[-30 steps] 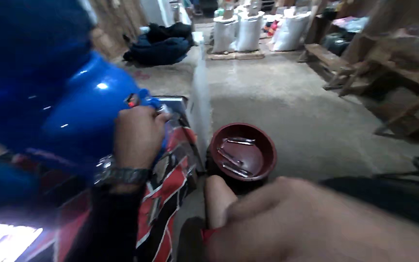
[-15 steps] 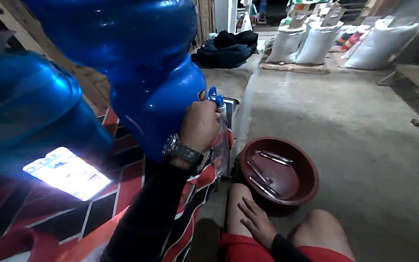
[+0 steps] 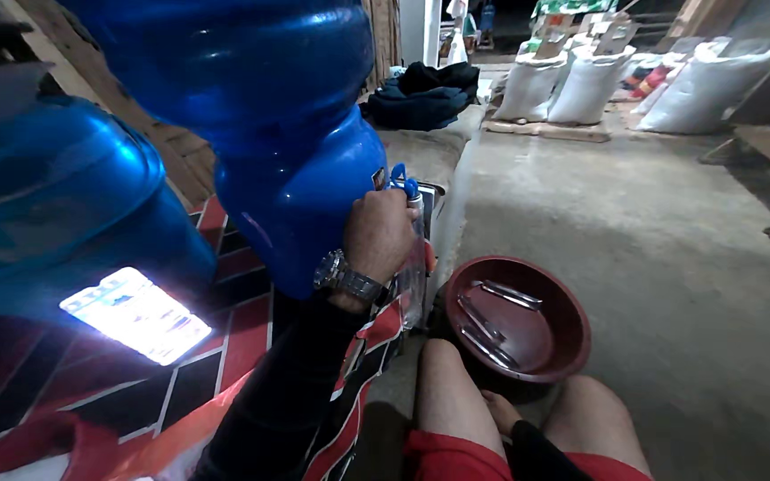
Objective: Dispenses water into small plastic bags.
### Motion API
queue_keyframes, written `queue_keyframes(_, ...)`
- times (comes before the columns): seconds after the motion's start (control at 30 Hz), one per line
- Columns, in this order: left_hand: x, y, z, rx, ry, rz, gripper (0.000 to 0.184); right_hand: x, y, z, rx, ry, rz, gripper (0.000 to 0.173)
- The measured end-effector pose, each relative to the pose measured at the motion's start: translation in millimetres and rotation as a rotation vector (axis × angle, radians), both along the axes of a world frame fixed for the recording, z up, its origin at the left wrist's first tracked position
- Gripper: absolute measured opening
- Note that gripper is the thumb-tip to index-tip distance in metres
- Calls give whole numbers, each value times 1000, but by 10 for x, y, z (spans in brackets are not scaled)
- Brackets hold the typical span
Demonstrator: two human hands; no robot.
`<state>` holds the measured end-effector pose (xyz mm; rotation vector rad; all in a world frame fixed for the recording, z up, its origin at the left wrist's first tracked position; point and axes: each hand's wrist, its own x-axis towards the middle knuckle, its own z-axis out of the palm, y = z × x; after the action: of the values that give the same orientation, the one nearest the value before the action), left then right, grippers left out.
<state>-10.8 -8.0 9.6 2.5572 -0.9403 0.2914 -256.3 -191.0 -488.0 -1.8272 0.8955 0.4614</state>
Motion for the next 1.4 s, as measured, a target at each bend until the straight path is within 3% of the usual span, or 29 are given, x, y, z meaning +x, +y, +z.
queue_keyframes(0.23,-13,-15,-1,13,1,0,32,-125,-89,4,-21,185,92,45)
queue_keyframes(0.37,8,-1,-2,-7,0,-29,35,-225,-96,-290,-77,157,183,45)
queue_keyframes(0.57,0,-6,2,-43,-4,-11,36,-113,65,421,-101,199,294,45)
queue_keyframes(0.63,2,-5,3,-68,-4,-3,35,-104,93,477,-88,201,272,44)
queue_keyframes(0.8,11,-12,-11,-103,-3,-3,37,-165,-73,-128,-94,157,248,45)
queue_keyframes(1.1,-7,-14,-32,-77,-137,-47,39,-142,-63,-152,-96,193,248,47)
queue_keyframes(1.27,63,30,-18,-61,-135,-115,39,-75,-31,43,-53,216,237,45)
queue_keyframes(1.4,50,21,-34,-37,-112,-117,42,-150,-67,-306,-114,161,232,45)
